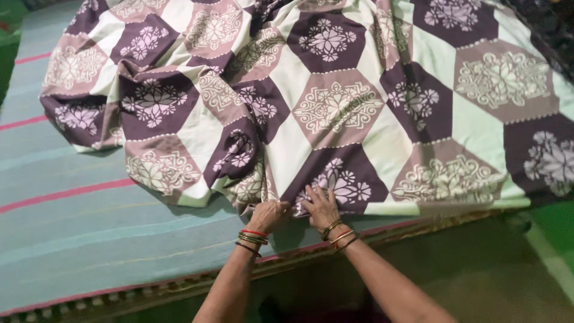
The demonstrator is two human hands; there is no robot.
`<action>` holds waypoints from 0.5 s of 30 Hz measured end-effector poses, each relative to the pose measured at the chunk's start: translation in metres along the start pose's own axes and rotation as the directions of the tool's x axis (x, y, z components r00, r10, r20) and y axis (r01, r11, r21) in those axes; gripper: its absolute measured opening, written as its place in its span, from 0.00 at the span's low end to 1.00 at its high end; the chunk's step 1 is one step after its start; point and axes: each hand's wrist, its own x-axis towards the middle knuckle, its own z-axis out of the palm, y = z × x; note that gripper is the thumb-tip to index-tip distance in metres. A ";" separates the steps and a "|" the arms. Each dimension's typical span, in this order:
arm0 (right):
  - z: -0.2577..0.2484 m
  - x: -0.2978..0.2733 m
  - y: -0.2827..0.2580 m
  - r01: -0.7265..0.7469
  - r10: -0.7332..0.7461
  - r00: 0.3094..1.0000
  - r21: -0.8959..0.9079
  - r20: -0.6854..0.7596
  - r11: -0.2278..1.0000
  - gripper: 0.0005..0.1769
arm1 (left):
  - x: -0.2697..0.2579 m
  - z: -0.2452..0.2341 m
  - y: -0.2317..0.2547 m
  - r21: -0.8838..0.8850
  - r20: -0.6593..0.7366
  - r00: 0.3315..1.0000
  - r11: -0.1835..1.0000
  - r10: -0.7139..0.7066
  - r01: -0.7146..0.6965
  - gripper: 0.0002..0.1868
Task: The person spreads a patterned bedsheet over a mattress on a bed frame. They smooth the fabric with both hands, pull the edges over the sides, and adjust the corners to lay flat across the surface.
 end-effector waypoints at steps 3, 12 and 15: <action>0.042 -0.020 -0.024 -0.032 0.046 0.993 0.117 -0.112 0.993 0.17 | -0.024 -0.024 -0.003 0.006 0.177 0.984 1.000 -0.017 0.016 0.22; 0.063 -0.104 -0.066 -0.169 0.200 0.941 0.132 -0.272 0.977 0.14 | -0.049 -0.012 -0.012 -0.002 0.427 0.901 0.997 0.073 -0.080 0.24; 0.059 -0.121 -0.071 -0.195 0.224 0.941 0.136 -0.254 0.971 0.11 | -0.056 0.012 -0.013 0.007 0.494 0.867 0.996 0.072 -0.087 0.21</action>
